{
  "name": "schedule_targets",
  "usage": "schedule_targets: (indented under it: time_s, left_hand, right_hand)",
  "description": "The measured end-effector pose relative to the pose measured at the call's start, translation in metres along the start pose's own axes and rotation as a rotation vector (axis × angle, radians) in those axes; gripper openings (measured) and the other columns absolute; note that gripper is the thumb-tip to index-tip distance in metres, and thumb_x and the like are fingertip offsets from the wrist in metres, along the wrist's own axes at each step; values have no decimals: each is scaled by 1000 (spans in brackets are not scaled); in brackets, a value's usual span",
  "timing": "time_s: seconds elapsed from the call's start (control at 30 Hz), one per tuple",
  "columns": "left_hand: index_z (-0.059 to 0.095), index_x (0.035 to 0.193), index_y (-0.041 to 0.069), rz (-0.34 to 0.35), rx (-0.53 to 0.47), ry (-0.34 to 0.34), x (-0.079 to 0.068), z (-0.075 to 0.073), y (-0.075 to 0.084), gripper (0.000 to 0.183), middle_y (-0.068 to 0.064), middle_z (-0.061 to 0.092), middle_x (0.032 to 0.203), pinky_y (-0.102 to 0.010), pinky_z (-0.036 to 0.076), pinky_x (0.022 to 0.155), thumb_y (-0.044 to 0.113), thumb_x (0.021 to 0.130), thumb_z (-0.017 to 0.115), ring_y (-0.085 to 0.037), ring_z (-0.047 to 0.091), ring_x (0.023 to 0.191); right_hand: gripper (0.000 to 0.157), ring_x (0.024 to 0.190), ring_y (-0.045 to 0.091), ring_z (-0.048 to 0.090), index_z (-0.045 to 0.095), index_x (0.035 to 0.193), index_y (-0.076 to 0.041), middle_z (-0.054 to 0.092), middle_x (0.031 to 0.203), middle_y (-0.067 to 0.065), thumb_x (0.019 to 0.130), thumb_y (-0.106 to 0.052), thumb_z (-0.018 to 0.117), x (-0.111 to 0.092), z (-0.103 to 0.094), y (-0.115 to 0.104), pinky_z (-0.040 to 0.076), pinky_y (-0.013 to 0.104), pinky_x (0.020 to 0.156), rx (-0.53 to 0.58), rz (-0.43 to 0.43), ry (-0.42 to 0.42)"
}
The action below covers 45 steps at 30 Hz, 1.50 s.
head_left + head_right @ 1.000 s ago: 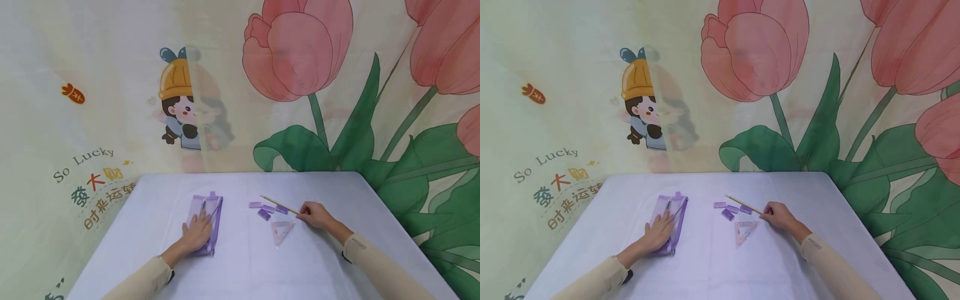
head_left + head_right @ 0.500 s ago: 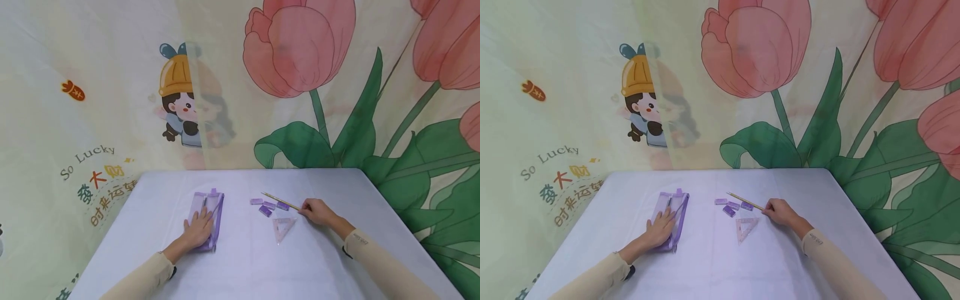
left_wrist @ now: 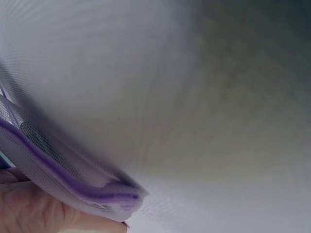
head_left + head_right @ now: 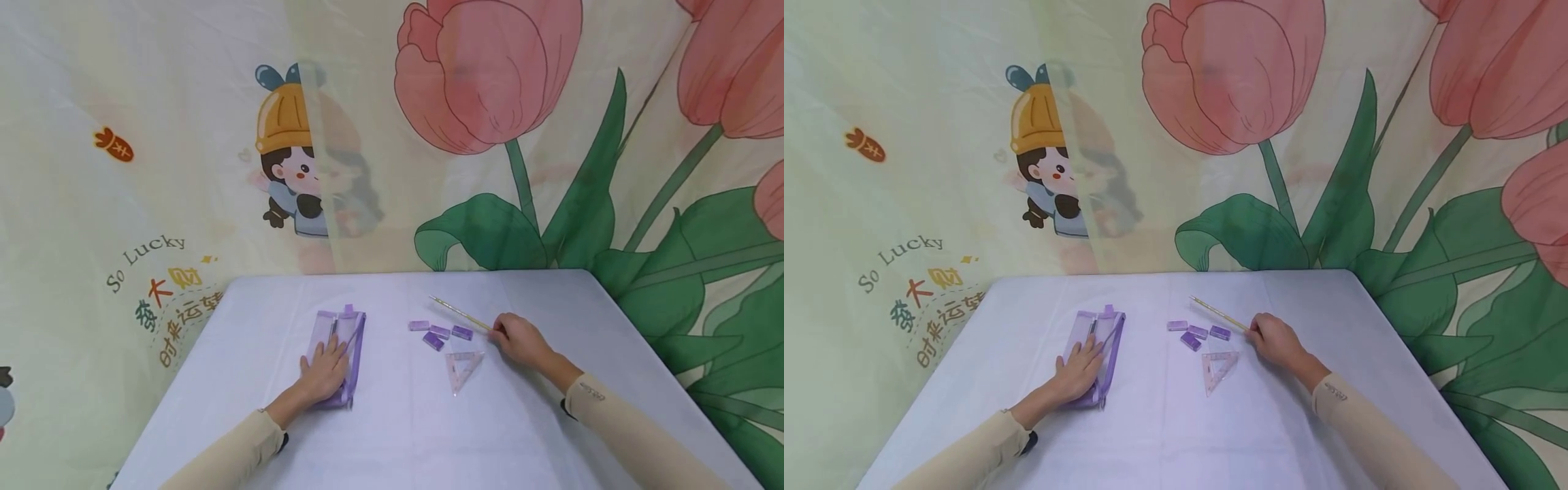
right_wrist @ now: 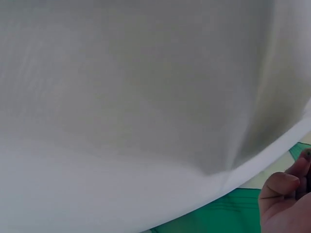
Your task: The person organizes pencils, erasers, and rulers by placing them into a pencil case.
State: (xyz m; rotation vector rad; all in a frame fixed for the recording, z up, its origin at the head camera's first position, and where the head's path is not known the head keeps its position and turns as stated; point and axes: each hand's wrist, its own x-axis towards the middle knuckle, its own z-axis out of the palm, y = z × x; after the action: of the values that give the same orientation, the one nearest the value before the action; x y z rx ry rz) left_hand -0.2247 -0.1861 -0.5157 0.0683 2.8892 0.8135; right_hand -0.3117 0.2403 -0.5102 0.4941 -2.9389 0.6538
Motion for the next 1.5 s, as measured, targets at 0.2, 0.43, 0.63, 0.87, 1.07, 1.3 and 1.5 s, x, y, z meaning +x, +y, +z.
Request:
schedule_targets:
  time_s: [0.2,0.43,0.63,0.87,1.07,1.3,1.5]
  left_hand:
    - [39,156,1,1,1,1,0,-1,1,55,-22,18,170,-81,-4,115,30,111,29,-53,8,155]
    - [40,156,1,8,-6,4,0,-1,0,54,-23,18,169,-81,-3,115,29,111,28,-54,9,155]
    - [40,156,1,-2,-26,17,-1,-3,1,54,-23,20,169,-81,-3,115,29,112,28,-54,10,154]
    - [41,156,3,-4,-45,28,-2,-4,1,54,-23,21,168,-81,-2,115,30,112,26,-54,12,154]
    - [41,156,3,1,-72,50,-4,-3,1,54,-23,23,168,-81,-1,115,30,112,25,-54,14,154]
    - [40,157,3,5,-108,70,-5,-4,1,54,-23,23,168,-82,-2,114,30,112,25,-55,15,153]
    - [39,157,3,2,-128,81,-4,-3,0,55,-24,24,168,-82,-2,114,30,112,24,-55,16,153]
  right_hand:
    - [14,72,15,52,65,92,-6,59,79,2,96,-16,74,-2,0,-13,46,25,62,80,-16,73]
    - [12,72,16,52,66,94,-4,60,79,4,96,-14,73,-7,2,-45,46,23,58,214,49,96]
    - [15,71,16,52,66,94,-3,60,78,5,97,-16,73,-4,8,-76,44,22,56,266,113,130]
    - [16,66,13,52,67,91,-3,62,75,4,96,-17,73,-6,20,-112,43,23,53,361,197,133]
    - [17,63,12,51,67,87,-3,60,71,2,95,-17,73,-7,34,-137,41,22,52,429,245,99]
    - [19,61,9,48,68,76,-4,58,65,-2,91,-12,75,-10,50,-153,40,21,53,460,144,119]
    - [21,61,9,49,69,75,-4,57,64,-2,91,-15,75,-17,64,-166,40,22,53,465,133,73]
